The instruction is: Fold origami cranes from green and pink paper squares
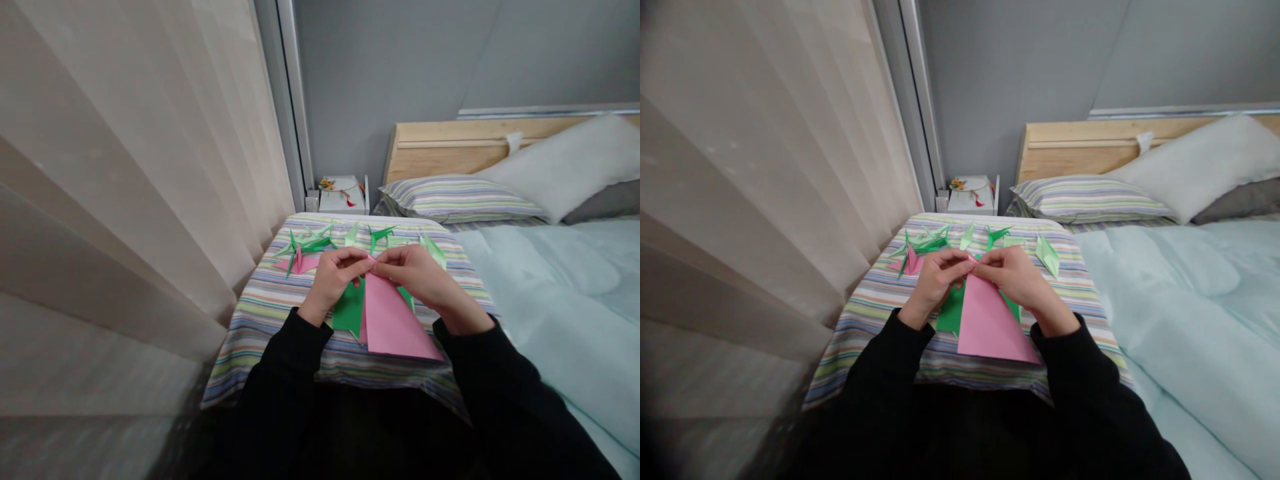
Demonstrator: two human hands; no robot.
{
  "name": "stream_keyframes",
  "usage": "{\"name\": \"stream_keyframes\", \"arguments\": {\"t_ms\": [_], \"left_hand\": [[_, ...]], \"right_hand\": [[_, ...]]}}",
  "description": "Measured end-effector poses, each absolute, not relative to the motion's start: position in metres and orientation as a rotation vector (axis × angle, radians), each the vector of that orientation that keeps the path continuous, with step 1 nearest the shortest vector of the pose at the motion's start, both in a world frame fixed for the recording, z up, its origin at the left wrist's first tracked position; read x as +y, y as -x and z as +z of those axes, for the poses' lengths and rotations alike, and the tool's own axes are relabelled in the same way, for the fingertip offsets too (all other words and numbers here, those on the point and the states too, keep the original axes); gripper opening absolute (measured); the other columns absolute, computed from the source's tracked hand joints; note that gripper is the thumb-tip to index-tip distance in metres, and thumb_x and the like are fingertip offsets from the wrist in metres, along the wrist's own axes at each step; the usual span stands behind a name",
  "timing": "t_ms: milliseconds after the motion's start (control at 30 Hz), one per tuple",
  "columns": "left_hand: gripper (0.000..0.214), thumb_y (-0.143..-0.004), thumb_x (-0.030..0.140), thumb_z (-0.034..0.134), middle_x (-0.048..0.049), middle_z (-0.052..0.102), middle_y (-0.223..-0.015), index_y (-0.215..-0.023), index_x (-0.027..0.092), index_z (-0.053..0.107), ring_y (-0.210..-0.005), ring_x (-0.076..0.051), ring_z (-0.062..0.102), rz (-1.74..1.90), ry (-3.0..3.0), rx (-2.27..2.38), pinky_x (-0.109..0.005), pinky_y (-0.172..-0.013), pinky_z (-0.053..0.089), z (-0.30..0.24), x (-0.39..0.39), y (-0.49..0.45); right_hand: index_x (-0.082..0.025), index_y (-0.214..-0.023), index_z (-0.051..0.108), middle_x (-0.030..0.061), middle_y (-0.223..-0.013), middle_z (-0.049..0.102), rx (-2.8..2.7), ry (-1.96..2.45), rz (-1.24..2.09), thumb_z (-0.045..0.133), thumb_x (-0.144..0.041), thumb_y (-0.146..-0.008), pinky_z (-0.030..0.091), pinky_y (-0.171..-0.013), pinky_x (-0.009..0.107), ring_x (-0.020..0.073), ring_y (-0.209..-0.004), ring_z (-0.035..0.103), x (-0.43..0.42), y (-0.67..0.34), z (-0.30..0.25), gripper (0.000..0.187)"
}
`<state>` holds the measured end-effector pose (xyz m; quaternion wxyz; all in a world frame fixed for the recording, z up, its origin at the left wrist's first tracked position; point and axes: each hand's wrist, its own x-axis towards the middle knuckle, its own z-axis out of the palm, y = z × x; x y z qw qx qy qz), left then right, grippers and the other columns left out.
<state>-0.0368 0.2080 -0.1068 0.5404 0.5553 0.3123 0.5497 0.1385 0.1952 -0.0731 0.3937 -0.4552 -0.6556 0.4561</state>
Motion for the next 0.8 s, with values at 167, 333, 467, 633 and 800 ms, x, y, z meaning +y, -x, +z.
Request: {"name": "stream_keyframes", "arguments": {"t_ms": [167, 333, 467, 633, 800], "left_hand": [[0.025, -0.068, 0.037, 0.087, 0.0009, 0.066, -0.059, -0.073, 0.015, 0.077, -0.044, -0.008, 0.049, 1.335, -1.324, 0.780, -0.024, -0.045, 0.038, -0.1078, 0.2097, 0.0375], [0.025, -0.068, 0.039, 0.087, 0.0009, 0.065, -0.056, -0.070, 0.016, 0.076, -0.045, -0.008, 0.048, 1.338, -1.317, 0.792, -0.024, -0.047, 0.038, -0.1097, 0.2113, 0.0374], [0.028, -0.066, 0.040, 0.088, 0.0016, 0.064, -0.056, -0.072, 0.016, 0.076, -0.045, -0.007, 0.048, 1.332, -1.278, 0.774, -0.023, -0.045, 0.036, -0.1110, 0.2120, 0.0366], [0.028, -0.064, 0.039, 0.089, 0.0015, 0.063, -0.055, -0.070, 0.016, 0.075, -0.046, -0.007, 0.049, 1.325, -1.249, 0.746, -0.022, -0.044, 0.034, -0.1114, 0.2128, 0.0371], [0.027, -0.068, 0.036, 0.085, 0.0030, 0.058, -0.051, -0.060, 0.017, 0.069, -0.046, -0.007, 0.046, 1.352, -1.288, 0.772, -0.023, -0.047, 0.035, -0.1120, 0.2141, 0.0388]], "right_hand": [[-0.016, -0.066, 0.076, -0.0006, -0.054, 0.058, -1.653, 1.168, 1.129, 0.080, -0.048, -0.075, 0.020, -0.046, 0.025, 0.0091, -0.050, 0.037, 0.1953, -0.1362, -0.0776, 0.034], [-0.016, -0.065, 0.075, -0.0010, -0.054, 0.057, -1.676, 1.148, 1.126, 0.078, -0.046, -0.077, 0.020, -0.046, 0.025, 0.0092, -0.050, 0.037, 0.1965, -0.1362, -0.0796, 0.032], [-0.017, -0.063, 0.073, -0.0020, -0.053, 0.054, -1.703, 1.139, 1.142, 0.077, -0.044, -0.077, 0.020, -0.048, 0.026, 0.0093, -0.051, 0.035, 0.1959, -0.1365, -0.0789, 0.031], [-0.017, -0.061, 0.071, -0.0026, -0.053, 0.052, -1.694, 1.127, 1.184, 0.077, -0.040, -0.076, 0.021, -0.049, 0.026, 0.0097, -0.053, 0.035, 0.1926, -0.1346, -0.0752, 0.028], [-0.017, -0.061, 0.072, -0.0031, -0.052, 0.053, -1.687, 1.148, 1.212, 0.077, -0.041, -0.074, 0.019, -0.049, 0.026, 0.0090, -0.051, 0.034, 0.1883, -0.1301, -0.0708, 0.027]]}}
